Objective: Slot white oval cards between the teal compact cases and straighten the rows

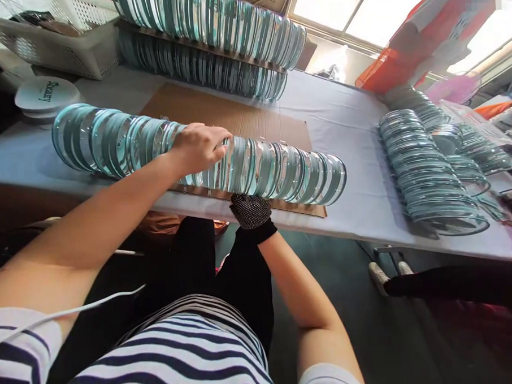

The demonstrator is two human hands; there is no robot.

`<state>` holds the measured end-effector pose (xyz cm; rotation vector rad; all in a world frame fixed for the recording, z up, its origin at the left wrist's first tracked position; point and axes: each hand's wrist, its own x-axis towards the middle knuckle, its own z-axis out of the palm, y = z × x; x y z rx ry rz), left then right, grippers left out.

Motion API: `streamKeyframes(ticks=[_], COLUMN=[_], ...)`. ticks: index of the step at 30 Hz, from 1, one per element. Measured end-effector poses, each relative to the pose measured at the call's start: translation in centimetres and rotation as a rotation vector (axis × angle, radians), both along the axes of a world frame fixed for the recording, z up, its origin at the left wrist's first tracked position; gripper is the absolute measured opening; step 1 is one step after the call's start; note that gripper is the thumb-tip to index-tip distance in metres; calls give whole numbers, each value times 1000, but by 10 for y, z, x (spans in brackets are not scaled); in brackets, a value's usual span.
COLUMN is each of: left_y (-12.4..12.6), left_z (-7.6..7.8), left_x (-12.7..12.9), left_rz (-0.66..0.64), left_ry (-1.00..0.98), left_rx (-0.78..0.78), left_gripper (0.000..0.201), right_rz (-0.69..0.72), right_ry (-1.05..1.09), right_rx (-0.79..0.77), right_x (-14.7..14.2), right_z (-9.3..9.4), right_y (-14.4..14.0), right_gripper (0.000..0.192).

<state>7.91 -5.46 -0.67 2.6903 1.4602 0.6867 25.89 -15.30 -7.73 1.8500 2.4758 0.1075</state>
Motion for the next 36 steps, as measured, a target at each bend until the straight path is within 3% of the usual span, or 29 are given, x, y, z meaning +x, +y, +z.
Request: streamKeyframes(ticks=[4, 7, 9, 11, 14, 16, 18, 20, 22, 25, 29, 33, 36], left_y=[0, -1, -2, -2, -2, -3, -4, -5, -5, -6, -6, -6, -7], left_z=[2, 7, 12, 16, 17, 13, 5, -2, -6, -7, -3, -1, 0], left_x=[-3, -5, -2, 5, 26, 39, 48, 50, 49, 47, 48, 47, 47], left_rz=[-2, -17, -47, -79, -124, -139, -138, -134, -141, -145, -145, -125, -126], left_ry=[46, 90, 128, 152, 143, 126, 106, 87, 78, 79, 104, 76, 72], left_rx=[5, 15, 33, 67, 101, 99, 108, 133, 155, 166, 138, 110, 85], left_gripper=[42, 42, 42, 42, 43, 46, 50, 52, 53, 52, 51, 48, 47], right_rz=[-162, -185, -149, -156, -162, -81, 45, 143, 190, 221, 189, 165, 86], right_ry=[51, 119, 152, 164, 127, 54, -8, -21, -23, -153, -361, -262, -112], right_rx=[-35, -27, 25, 157, 338, 224, -37, -274, -392, -392, -150, 18, 191], right_x=[-12, -7, 9, 31, 60, 70, 73, 69, 61, 45, 29, 38, 52], right_z=[-21, -16, 0, 28, 79, 107, 125, 134, 139, 144, 146, 140, 120], right_y=[-1, -10, -12, -2, 43, 88, 132, 165, 182, 181, 163, 133, 87], right_gripper=[43, 46, 47, 48, 44, 37, 30, 29, 32, 30, 25, 23, 26])
